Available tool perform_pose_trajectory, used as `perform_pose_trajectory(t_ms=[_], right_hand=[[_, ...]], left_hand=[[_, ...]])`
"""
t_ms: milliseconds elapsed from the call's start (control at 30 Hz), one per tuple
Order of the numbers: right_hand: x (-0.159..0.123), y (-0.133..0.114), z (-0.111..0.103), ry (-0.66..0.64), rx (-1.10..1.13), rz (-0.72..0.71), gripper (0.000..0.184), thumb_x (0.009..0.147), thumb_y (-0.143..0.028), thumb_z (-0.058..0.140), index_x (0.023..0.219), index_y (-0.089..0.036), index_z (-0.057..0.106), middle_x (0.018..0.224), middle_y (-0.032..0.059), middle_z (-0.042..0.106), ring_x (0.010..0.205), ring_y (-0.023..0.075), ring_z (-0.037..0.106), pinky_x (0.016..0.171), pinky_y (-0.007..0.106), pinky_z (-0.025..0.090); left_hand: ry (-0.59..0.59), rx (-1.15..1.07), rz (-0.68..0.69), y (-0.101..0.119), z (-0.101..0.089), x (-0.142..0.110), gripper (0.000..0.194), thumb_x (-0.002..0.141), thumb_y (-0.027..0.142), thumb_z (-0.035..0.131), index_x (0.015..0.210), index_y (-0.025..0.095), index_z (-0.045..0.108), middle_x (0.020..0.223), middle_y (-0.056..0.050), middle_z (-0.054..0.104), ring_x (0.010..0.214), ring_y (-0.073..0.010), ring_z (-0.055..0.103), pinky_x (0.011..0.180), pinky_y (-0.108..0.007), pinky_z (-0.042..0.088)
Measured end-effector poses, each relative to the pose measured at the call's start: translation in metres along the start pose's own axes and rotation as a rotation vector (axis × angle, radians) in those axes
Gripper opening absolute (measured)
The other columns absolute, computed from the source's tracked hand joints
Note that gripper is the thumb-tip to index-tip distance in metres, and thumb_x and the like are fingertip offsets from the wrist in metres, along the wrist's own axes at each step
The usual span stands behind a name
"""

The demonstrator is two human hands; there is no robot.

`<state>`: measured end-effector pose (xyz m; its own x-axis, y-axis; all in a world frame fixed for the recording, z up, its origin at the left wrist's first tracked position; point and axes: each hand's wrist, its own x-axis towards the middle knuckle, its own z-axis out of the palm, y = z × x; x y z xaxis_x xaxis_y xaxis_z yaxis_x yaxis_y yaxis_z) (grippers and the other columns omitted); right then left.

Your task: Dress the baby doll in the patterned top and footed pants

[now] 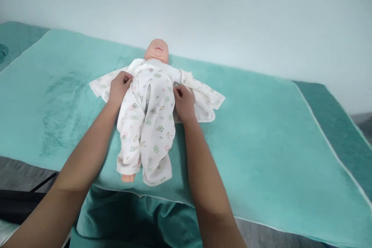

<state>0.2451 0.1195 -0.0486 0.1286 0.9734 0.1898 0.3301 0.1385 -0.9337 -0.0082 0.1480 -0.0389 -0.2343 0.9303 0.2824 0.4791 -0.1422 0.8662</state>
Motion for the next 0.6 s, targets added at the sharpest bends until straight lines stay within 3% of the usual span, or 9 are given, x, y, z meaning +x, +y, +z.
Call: perform_pose_trajectory(t_ms=[133, 300, 467, 600], right_hand=[[0.001, 0.001, -0.011, -0.223, 0.196, 0.137, 0.024, 0.079, -0.045, 0.078, 0.087, -0.024, 0.070, 0.075, -0.0031, 0.067, 0.069, 0.0154, 0.058, 0.064, 0.031, 0.049], [-0.002, -0.001, -0.021, -0.403, 0.277, 0.160, 0.029, 0.073, -0.042, 0.085, 0.095, -0.024, 0.077, 0.089, 0.0002, 0.076, 0.082, 0.0205, 0.070, 0.078, 0.041, 0.060], [-0.004, -0.007, -0.019, -0.396, 0.409, 0.237, 0.035, 0.070, -0.044, 0.088, 0.097, -0.025, 0.076, 0.089, 0.0019, 0.078, 0.091, 0.0265, 0.075, 0.083, 0.050, 0.064], [-0.006, -0.011, -0.012, -0.361, 0.463, 0.282, 0.039, 0.070, -0.048, 0.087, 0.100, -0.026, 0.075, 0.093, 0.0040, 0.080, 0.098, 0.0302, 0.076, 0.084, 0.055, 0.065]], left_hand=[[-0.161, -0.012, -0.057, 0.000, -0.016, -0.017, 0.004, 0.081, 0.026, 0.062, 0.078, 0.023, 0.062, 0.075, 0.000, 0.065, 0.074, -0.0187, 0.056, 0.073, -0.033, 0.046], [-0.417, -0.183, -0.091, 0.005, -0.039, -0.038, 0.016, 0.073, 0.028, 0.074, 0.087, 0.022, 0.070, 0.076, -0.001, 0.071, 0.078, -0.0223, 0.065, 0.077, -0.038, 0.056], [-0.517, -0.412, -0.170, 0.019, -0.044, -0.045, 0.031, 0.074, 0.034, 0.078, 0.102, 0.021, 0.075, 0.096, -0.008, 0.079, 0.097, -0.0293, 0.073, 0.088, -0.046, 0.060], [-0.520, -0.551, -0.248, 0.022, -0.039, -0.047, 0.043, 0.074, 0.045, 0.080, 0.108, 0.019, 0.075, 0.102, -0.011, 0.079, 0.105, -0.0331, 0.073, 0.092, -0.050, 0.061]])
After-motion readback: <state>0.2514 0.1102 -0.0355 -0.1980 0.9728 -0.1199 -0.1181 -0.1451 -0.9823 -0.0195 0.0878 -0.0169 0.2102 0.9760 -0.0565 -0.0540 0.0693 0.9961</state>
